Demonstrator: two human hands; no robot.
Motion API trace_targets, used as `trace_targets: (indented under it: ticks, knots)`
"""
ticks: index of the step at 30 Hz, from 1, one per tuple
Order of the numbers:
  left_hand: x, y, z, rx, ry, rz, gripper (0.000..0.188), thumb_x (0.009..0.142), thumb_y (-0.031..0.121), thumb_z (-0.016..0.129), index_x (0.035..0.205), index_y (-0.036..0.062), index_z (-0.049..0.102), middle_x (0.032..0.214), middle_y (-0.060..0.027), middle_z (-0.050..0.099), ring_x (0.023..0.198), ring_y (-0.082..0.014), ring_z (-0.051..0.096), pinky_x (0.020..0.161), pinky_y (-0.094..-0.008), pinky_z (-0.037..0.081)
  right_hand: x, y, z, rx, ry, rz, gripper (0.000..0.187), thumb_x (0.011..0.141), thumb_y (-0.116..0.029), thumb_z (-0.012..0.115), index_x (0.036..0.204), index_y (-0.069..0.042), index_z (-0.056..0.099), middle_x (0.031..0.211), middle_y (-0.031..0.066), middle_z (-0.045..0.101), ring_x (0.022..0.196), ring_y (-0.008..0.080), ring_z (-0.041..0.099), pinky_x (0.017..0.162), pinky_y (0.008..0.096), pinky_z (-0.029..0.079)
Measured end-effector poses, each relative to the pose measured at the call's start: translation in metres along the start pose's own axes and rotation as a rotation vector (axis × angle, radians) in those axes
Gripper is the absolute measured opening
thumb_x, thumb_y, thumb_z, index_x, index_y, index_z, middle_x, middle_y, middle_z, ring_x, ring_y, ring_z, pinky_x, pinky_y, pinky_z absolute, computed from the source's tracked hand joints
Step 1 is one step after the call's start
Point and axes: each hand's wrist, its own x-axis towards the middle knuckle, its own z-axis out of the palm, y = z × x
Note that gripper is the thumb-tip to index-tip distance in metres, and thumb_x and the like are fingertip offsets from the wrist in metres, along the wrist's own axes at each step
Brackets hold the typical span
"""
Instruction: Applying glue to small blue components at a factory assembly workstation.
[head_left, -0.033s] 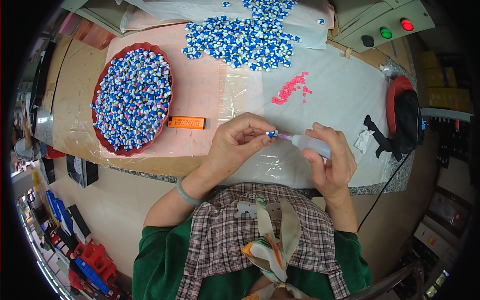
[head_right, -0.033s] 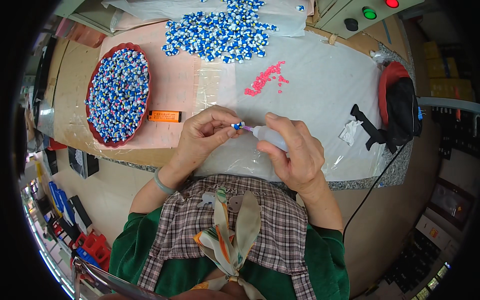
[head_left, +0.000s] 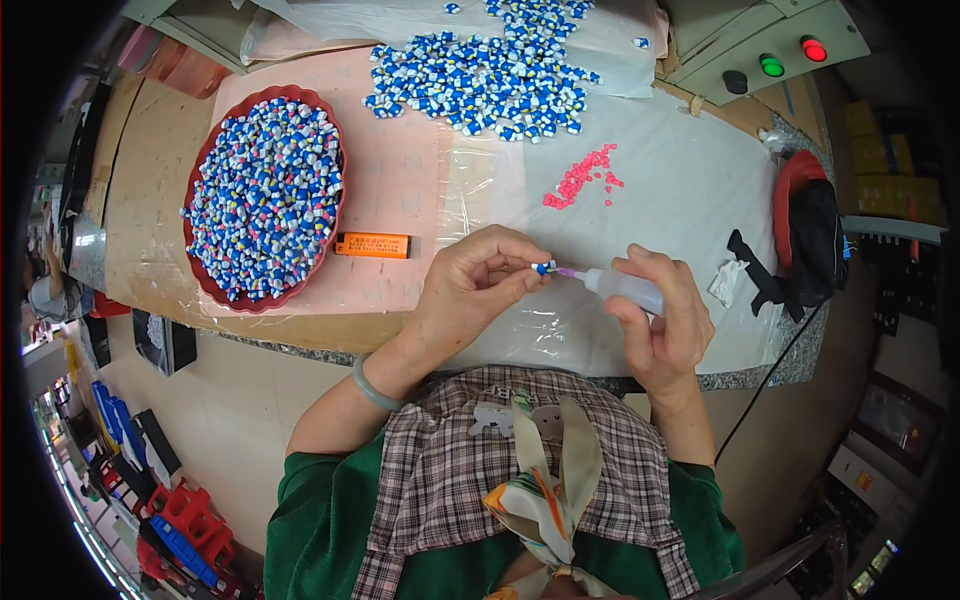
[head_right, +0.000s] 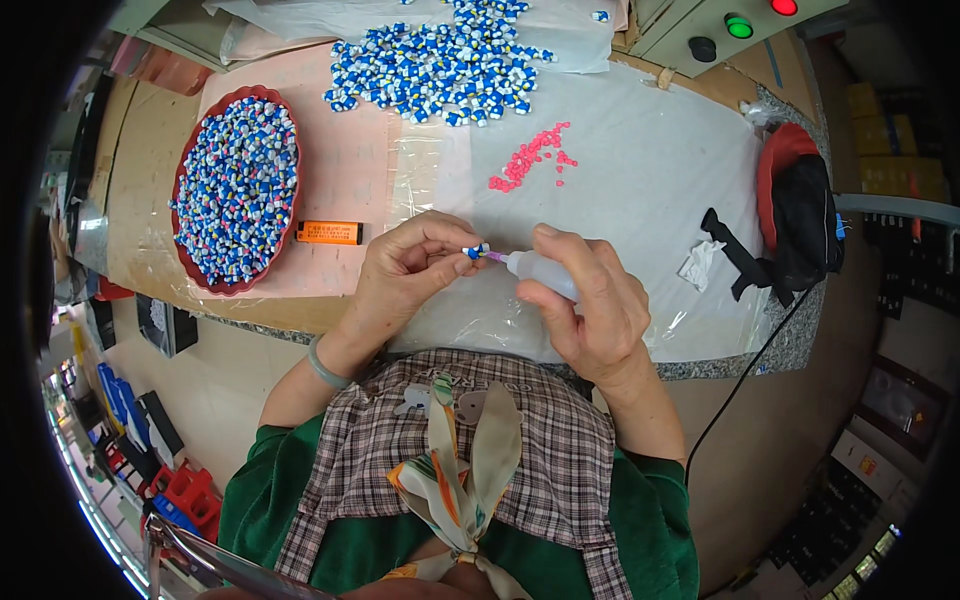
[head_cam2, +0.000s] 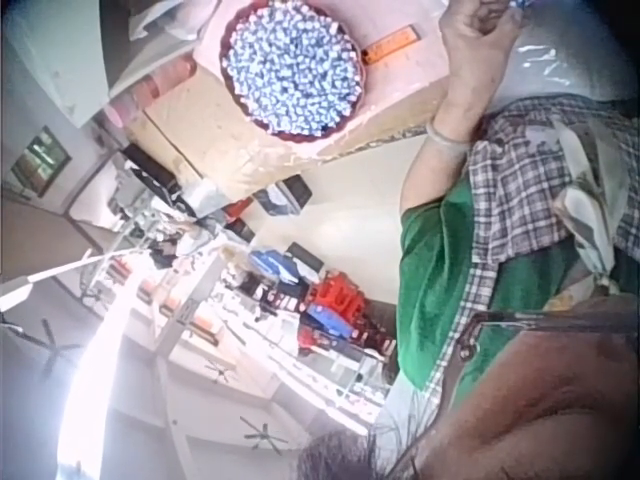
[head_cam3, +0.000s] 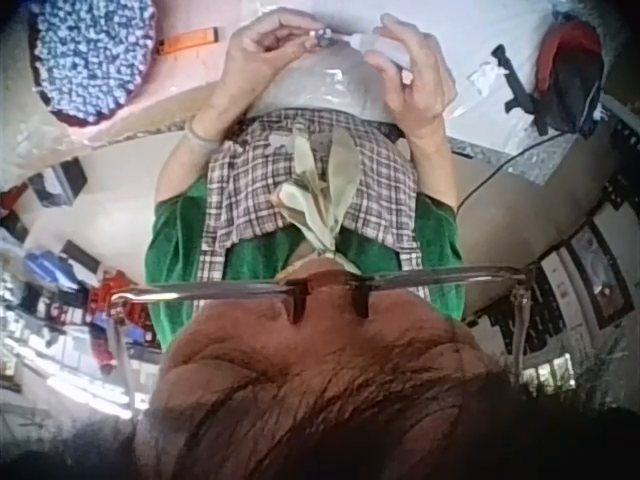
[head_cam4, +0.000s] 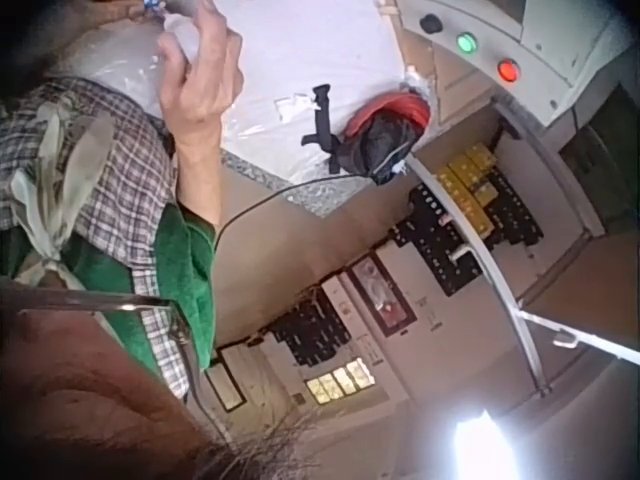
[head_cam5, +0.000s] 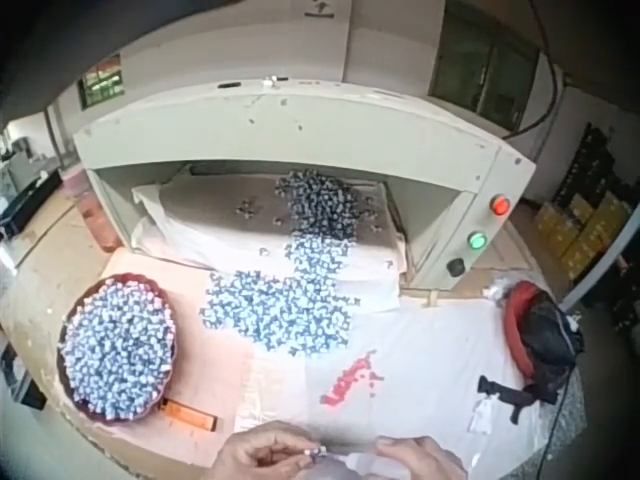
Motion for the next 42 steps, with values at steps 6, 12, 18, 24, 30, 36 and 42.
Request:
trace_targets:
  ticks: [6,12,18,24,30,36,42]
  knots:
    - [0.001,0.000,-0.001,-0.021,0.016,-0.020,0.020,0.088,-0.008,0.060,0.107,-0.0049,0.061,0.111,-0.0104,0.057,0.100,-0.0176,0.063,0.090,-0.0303,0.055,-0.010,0.013,0.001,0.292,0.122,0.285,0.031,0.090,-0.013,0.066,0.113,0.004,0.054,0.092,0.0165,0.065,0.060,0.0144,0.058,0.052,0.0236,0.046]
    - [0.001,-0.003,-0.009,-0.051,0.021,-0.049,0.016,0.089,-0.005,0.060,0.105,-0.0024,0.062,0.104,-0.0080,0.063,0.094,-0.0145,0.065,0.084,-0.0271,0.054,-0.009,0.039,0.002,0.855,0.225,0.672,0.026,0.085,-0.003,0.065,0.107,-0.001,0.052,0.094,0.0116,0.061,0.067,0.0148,0.058,0.057,0.0247,0.045]
    - [0.000,-0.002,-0.008,-0.027,0.033,-0.093,0.015,0.090,-0.005,0.058,0.104,-0.0031,0.062,0.106,-0.0089,0.061,0.094,-0.0163,0.065,0.085,-0.0284,0.054,-0.007,0.068,0.006,0.855,0.049,0.871,0.030,0.081,-0.001,0.067,0.108,-0.004,0.054,0.088,0.0027,0.057,0.075,0.0135,0.059,0.067,0.0266,0.047]
    - [-0.001,-0.003,-0.008,-0.024,0.036,-0.103,0.015,0.090,-0.005,0.059,0.105,-0.0031,0.062,0.105,-0.0088,0.061,0.093,-0.0164,0.065,0.083,-0.0279,0.054,0.018,0.074,0.014,-0.019,-0.087,0.425,0.024,0.075,0.006,0.066,0.097,-0.004,0.062,0.086,0.0062,0.059,0.075,0.0182,0.061,0.067,0.0279,0.047]
    - [-0.001,-0.004,-0.006,-0.029,0.036,-0.108,0.016,0.089,-0.003,0.063,0.105,-0.0016,0.061,0.098,-0.0075,0.067,0.092,-0.0122,0.065,0.083,-0.0243,0.053,0.027,0.080,0.010,-0.157,-0.326,0.270,0.028,0.067,0.007,0.068,0.094,-0.001,0.064,0.090,0.0103,0.059,0.079,0.0300,0.062,0.073,0.0354,0.050]
    - [-0.002,-0.004,-0.007,-0.016,0.026,-0.119,0.016,0.089,-0.002,0.062,0.106,-0.0016,0.061,0.099,-0.0075,0.067,0.091,-0.0124,0.066,0.084,-0.0242,0.053,0.021,0.089,0.001,-0.242,-0.265,0.354,0.018,0.076,-0.003,0.070,0.093,0.001,0.066,0.082,0.0121,0.062,0.069,0.0269,0.062,0.065,0.0346,0.049]
    - [-0.003,-0.005,-0.009,-0.021,0.027,-0.121,0.015,0.090,-0.005,0.059,0.104,-0.0024,0.062,0.103,-0.0076,0.062,0.091,-0.0143,0.064,0.082,-0.0264,0.054,0.019,0.092,-0.013,-0.032,-0.272,0.823,0.012,0.082,-0.007,0.067,0.092,0.001,0.068,0.076,0.0115,0.065,0.057,0.0142,0.053,0.058,0.0298,0.045]
